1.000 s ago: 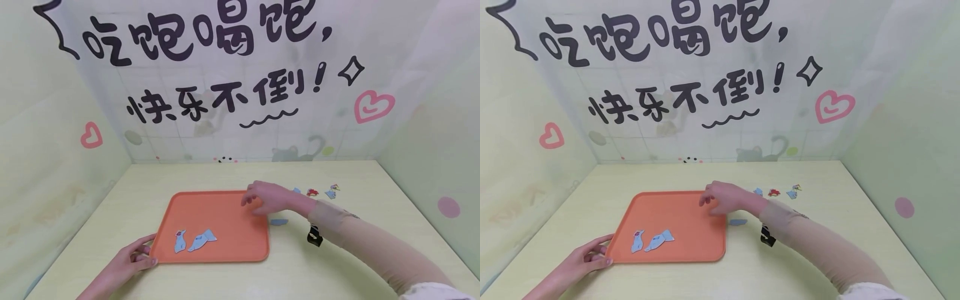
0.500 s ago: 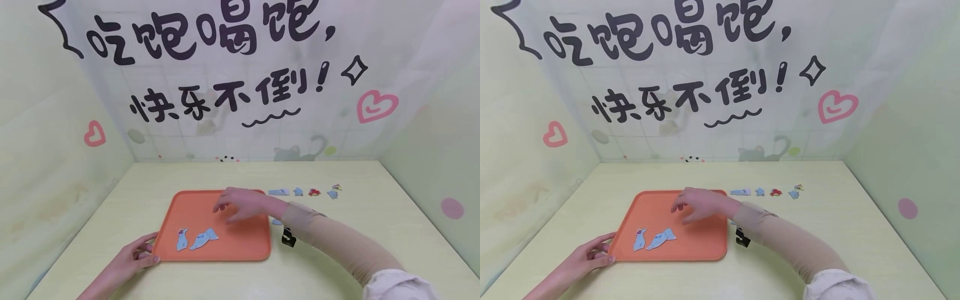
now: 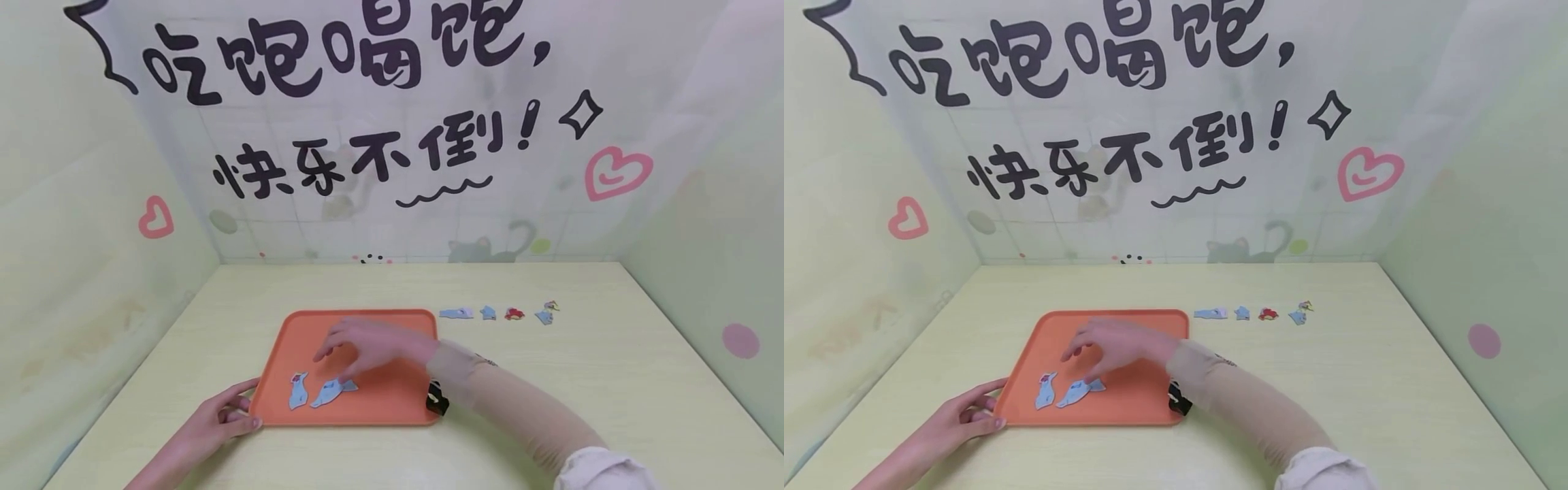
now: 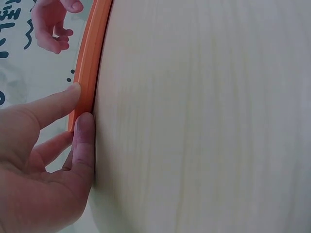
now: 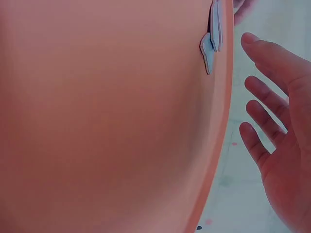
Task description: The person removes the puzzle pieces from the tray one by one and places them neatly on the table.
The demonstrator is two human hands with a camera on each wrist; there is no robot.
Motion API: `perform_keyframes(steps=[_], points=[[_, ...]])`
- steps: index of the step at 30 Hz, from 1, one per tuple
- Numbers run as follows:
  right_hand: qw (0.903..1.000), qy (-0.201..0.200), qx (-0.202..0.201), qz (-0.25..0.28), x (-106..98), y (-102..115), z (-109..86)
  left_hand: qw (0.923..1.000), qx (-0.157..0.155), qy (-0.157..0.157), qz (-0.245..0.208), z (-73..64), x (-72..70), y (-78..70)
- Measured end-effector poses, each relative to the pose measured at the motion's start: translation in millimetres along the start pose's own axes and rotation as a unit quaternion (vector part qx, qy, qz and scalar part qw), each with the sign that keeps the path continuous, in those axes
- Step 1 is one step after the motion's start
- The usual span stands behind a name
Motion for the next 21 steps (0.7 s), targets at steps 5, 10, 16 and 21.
perform_keyframes(steps=[5, 10, 16, 21], points=[[0.9997, 0.017, -0.003, 0.02, 7, -2, 8.3, 1.0, -0.001, 0.002, -0.002, 0.9, 0.7, -0.3], [0.9985, 0.049, -0.005, 0.023, 16, -2, 14.4, 1.0, 0.001, 0.005, -0.006, 1.2, 0.9, -0.7], [0.9966, 0.082, -0.001, 0.007, 22, 3, 19.1, 1.0, -0.002, 0.003, -0.001, 1.3, 0.6, -0.4], [0.996, 0.089, 0.006, 0.003, 26, 4, 20.7, 1.0, -0.004, 0.0, 0.0, 0.8, 0.4, -0.6]])
Point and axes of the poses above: each hand's wrist, its own z-axis towards the middle knuckle, its own x-axis out of the palm, y = z × x, the point moved 4 cm from there along z, towards the middle knuckle, and after that the axes turned 5 degrees about x, right-handed, at the moved point
